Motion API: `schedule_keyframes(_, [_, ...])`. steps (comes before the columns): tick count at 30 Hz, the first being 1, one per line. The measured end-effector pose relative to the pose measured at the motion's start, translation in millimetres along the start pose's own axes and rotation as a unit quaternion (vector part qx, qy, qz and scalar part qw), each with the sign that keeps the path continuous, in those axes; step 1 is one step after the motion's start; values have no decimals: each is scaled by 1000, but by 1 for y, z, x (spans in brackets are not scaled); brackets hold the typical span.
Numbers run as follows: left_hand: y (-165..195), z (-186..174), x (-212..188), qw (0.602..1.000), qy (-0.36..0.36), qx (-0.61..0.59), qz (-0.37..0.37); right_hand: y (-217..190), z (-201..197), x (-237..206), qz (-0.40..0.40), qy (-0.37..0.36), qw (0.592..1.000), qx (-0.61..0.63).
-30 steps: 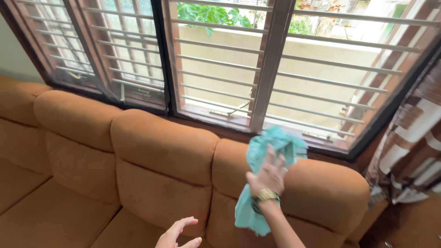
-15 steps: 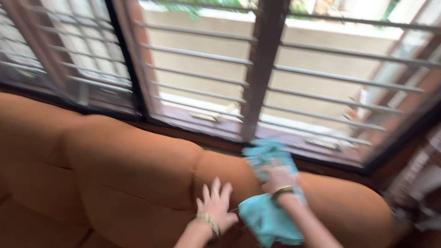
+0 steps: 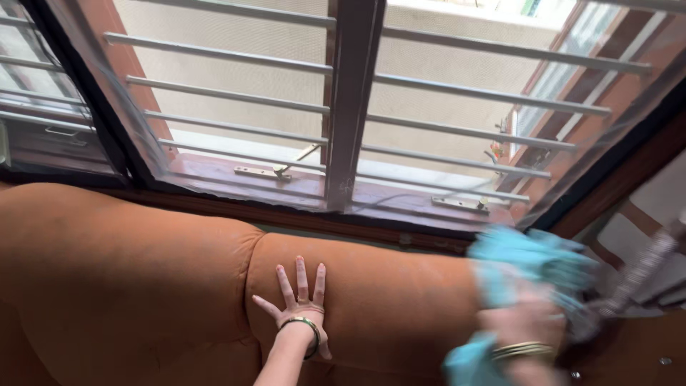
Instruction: The person wipes the seat cushions and backrest of a brown sofa using a light blue cloth. They move along the sofa, cleaning multiple sections including the armrests and the area near the window.
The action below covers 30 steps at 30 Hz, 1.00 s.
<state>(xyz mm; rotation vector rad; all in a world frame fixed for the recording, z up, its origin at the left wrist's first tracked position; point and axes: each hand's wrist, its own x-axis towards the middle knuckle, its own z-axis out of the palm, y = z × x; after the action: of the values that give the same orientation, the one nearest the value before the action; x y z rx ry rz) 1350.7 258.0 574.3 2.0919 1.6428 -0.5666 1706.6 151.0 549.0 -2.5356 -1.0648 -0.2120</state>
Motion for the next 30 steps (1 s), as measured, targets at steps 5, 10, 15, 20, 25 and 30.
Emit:
schedule_keyframes(5, [1, 3, -5, 1000, 26, -6, -6, -116, 55, -140, -374, 155, 907, -114])
schedule_keyframes(10, [3, 2, -4, 1000, 24, 1, -6, 5, 56, -97, -510, 187, 831, -118])
schedule_keyframes(15, [4, 1, 0, 1000, 12, 3, -11, 138, 68, -37, -162, -42, 976, -136])
schedule_keyframes(20, [3, 2, 2, 1000, 5, -1, -7, 177, 32, -18, -25, 79, 986, -144])
schedule_keyframes(25, [4, 3, 5, 1000, 1, -5, -9, 126, -7, 27, 94, 8, 995, -24])
schedule_keyframes(30, [4, 4, 9, 1000, 2, -8, -13, 26, -58, 5, 19, -163, 985, -55])
